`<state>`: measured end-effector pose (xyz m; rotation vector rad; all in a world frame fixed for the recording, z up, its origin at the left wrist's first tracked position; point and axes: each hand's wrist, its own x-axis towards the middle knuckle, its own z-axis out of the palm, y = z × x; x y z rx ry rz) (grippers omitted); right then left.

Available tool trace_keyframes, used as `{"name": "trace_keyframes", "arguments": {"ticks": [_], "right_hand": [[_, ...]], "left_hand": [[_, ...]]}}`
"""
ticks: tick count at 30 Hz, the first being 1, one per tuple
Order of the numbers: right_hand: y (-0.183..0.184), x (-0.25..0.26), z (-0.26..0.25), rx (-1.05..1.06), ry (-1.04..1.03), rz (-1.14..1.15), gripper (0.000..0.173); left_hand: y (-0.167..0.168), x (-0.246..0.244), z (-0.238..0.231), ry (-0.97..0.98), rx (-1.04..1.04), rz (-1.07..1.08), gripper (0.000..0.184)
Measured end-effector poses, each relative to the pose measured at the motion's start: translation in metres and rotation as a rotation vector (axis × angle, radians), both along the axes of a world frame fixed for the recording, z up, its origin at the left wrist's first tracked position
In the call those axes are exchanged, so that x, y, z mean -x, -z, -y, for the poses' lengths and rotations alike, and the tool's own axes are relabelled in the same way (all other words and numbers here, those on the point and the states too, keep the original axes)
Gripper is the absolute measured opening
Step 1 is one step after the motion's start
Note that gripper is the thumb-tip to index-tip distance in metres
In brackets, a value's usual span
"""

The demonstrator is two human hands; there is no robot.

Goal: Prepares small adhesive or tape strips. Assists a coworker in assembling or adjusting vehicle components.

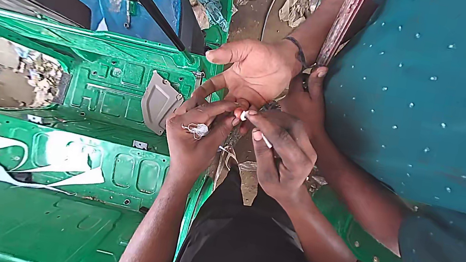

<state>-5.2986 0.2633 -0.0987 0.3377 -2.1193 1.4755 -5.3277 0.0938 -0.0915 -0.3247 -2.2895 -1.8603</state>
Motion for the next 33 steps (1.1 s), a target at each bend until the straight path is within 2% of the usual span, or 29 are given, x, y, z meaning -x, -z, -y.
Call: {"name": "trace_keyframes", "arguments": {"ticks": [14, 21, 33], "right_hand": [[0.001, -0.008, 0.002, 0.021, 0.048, -0.011, 0.022], [-0.004, 0.000, 0.004, 0.004, -0.014, 0.010, 0.024], [0.005, -0.011, 0.001, -0.050, 0.081, -0.072, 0.022]], "left_hand": [[-0.001, -0.002, -0.001, 0.001, 0.008, -0.007, 0.024], [0.000, -0.003, -0.002, 0.007, -0.001, -0.023, 0.025], [-0.001, -0.006, -0.003, 0.019, -0.035, 0.005, 0.027]]}}
